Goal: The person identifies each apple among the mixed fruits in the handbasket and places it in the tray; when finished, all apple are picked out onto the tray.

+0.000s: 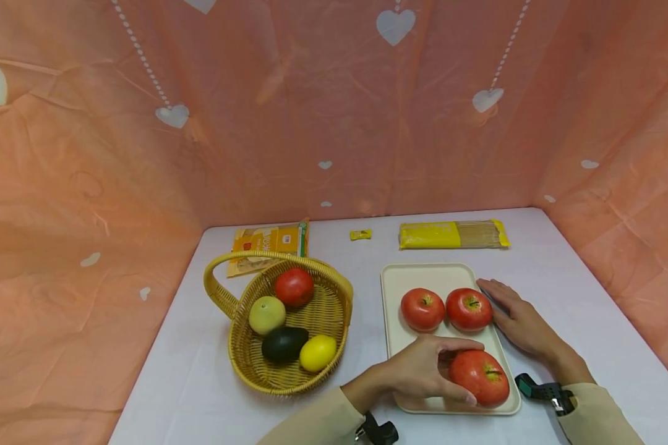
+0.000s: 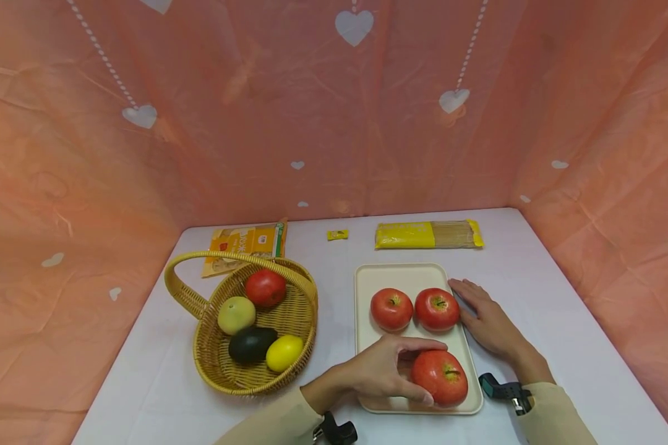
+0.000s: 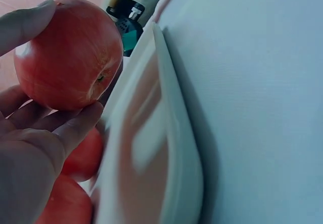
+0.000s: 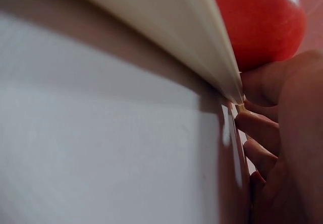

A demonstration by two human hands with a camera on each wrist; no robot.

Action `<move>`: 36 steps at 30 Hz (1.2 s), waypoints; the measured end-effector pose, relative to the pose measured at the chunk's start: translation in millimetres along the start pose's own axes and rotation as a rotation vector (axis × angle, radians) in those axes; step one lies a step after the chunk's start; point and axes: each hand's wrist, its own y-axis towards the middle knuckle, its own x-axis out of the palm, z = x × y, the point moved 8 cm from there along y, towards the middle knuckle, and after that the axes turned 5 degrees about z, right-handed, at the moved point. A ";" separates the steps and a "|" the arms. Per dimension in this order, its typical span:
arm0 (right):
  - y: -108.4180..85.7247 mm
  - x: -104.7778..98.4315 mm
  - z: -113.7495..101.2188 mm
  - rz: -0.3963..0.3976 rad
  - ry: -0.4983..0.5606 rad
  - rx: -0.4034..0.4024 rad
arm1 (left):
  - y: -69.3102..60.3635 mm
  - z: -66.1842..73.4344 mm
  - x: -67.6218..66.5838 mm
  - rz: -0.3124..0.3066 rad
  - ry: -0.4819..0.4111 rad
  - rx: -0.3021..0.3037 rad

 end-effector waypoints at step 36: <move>-0.2 -1.0 0.4 0.001 -0.004 -0.012 | 23.0 -12.1 23.2 0.041 0.310 0.023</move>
